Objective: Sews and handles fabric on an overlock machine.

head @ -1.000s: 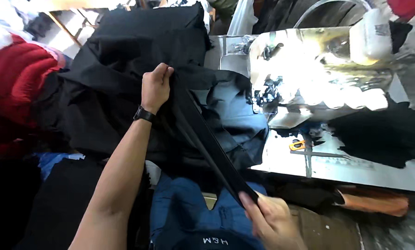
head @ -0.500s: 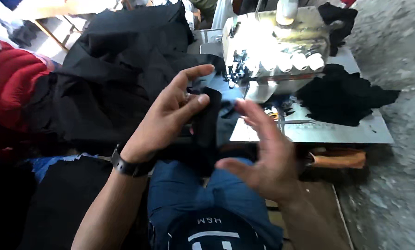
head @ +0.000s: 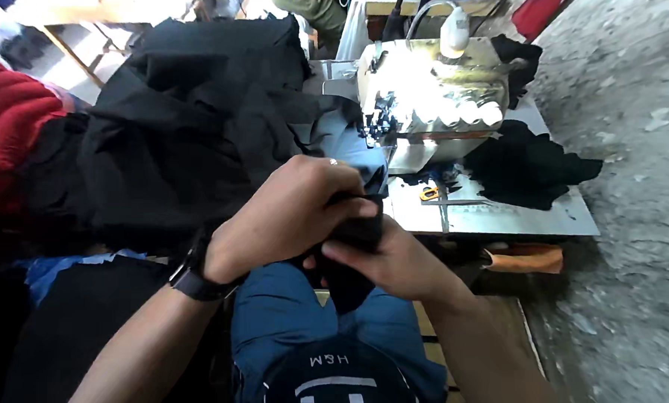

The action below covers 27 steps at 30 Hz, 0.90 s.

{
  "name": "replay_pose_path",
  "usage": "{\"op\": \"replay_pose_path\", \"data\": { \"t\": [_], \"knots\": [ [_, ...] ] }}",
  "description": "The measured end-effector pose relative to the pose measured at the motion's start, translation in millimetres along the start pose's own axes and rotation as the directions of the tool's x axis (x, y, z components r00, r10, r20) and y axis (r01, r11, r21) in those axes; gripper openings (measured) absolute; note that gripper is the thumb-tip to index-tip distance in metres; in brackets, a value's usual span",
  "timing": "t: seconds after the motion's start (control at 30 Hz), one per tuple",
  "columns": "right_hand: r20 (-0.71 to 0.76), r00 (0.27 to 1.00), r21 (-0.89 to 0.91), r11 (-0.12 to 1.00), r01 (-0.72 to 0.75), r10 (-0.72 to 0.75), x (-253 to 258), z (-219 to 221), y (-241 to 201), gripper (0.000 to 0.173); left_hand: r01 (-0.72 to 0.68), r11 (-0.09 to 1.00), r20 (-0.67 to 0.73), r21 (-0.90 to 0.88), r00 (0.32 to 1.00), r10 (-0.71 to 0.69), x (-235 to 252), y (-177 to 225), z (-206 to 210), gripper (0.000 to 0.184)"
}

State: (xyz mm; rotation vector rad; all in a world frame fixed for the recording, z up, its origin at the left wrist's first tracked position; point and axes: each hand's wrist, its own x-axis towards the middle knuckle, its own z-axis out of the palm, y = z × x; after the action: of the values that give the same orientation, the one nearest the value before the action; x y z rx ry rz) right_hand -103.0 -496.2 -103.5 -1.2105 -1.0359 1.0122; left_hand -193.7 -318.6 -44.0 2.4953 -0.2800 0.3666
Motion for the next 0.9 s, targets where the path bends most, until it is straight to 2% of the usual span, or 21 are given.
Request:
{"op": "replay_pose_path", "data": {
  "t": [0.07,0.13,0.27,0.33,0.4,0.43,0.5,0.57,0.6,0.67,0.77,0.83,0.9],
  "knots": [
    [-0.026,0.999,-0.123,0.991,-0.047,0.044,-11,-3,18,0.014,0.006,0.999,-0.094,-0.045,0.995,-0.010,-14,-15,-4,0.016],
    [-0.088,0.995,-0.227,0.971,-0.073,0.055,-21,-10,42,0.014,0.151,0.987,-0.261,0.046,0.956,-0.134,-26,-38,-14,0.013],
    [-0.323,0.944,-0.111,0.988,-0.109,0.068,-7,-11,49,0.014,0.346,0.925,-0.471,0.156,0.849,-0.238,-20,-106,-36,0.027],
    [-0.415,0.903,-0.038,0.990,-0.139,0.111,14,-10,48,0.012,0.386,0.906,-0.508,0.172,0.823,-0.254,-9,-139,-43,0.030],
    [-0.449,0.877,0.061,0.985,-0.161,0.171,34,-8,51,0.014,0.432,0.887,-0.514,0.165,0.805,-0.297,2,-175,-40,0.033],
    [-0.452,0.873,0.053,0.982,-0.179,0.183,40,-7,53,0.017,0.457,0.874,-0.505,0.163,0.800,-0.324,6,-193,-34,0.034],
    [-0.438,0.885,-0.076,0.975,-0.210,0.157,37,-7,59,0.023,0.505,0.844,-0.496,0.179,0.787,-0.366,8,-227,-19,0.037],
    [-0.434,0.901,-0.285,0.945,-0.162,0.024,9,-5,66,0.026,0.564,0.798,-0.532,0.212,0.751,-0.390,7,-247,-9,0.039],
    [-0.442,0.896,-0.346,0.929,-0.134,-0.035,-13,-1,68,0.027,0.583,0.780,-0.551,0.226,0.737,-0.392,6,-252,-7,0.040],
    [-0.485,0.872,-0.313,0.944,-0.099,-0.070,-45,7,69,0.027,0.595,0.760,-0.564,0.261,0.733,-0.380,7,-253,0,0.040],
    [-0.444,0.890,-0.292,0.956,-0.034,-0.104,-40,19,72,0.027,0.577,0.775,-0.542,0.258,0.751,-0.378,7,-253,-4,0.041],
    [-0.383,0.910,-0.480,0.876,-0.049,-0.159,-31,12,80,0.027,0.539,0.822,-0.511,0.186,0.767,-0.388,5,-240,-13,0.039],
    [-0.353,0.920,-0.680,0.722,-0.127,-0.171,-41,-4,77,0.029,0.437,0.893,-0.381,0.104,0.847,-0.371,-4,-182,-6,0.031]
  ]
}}
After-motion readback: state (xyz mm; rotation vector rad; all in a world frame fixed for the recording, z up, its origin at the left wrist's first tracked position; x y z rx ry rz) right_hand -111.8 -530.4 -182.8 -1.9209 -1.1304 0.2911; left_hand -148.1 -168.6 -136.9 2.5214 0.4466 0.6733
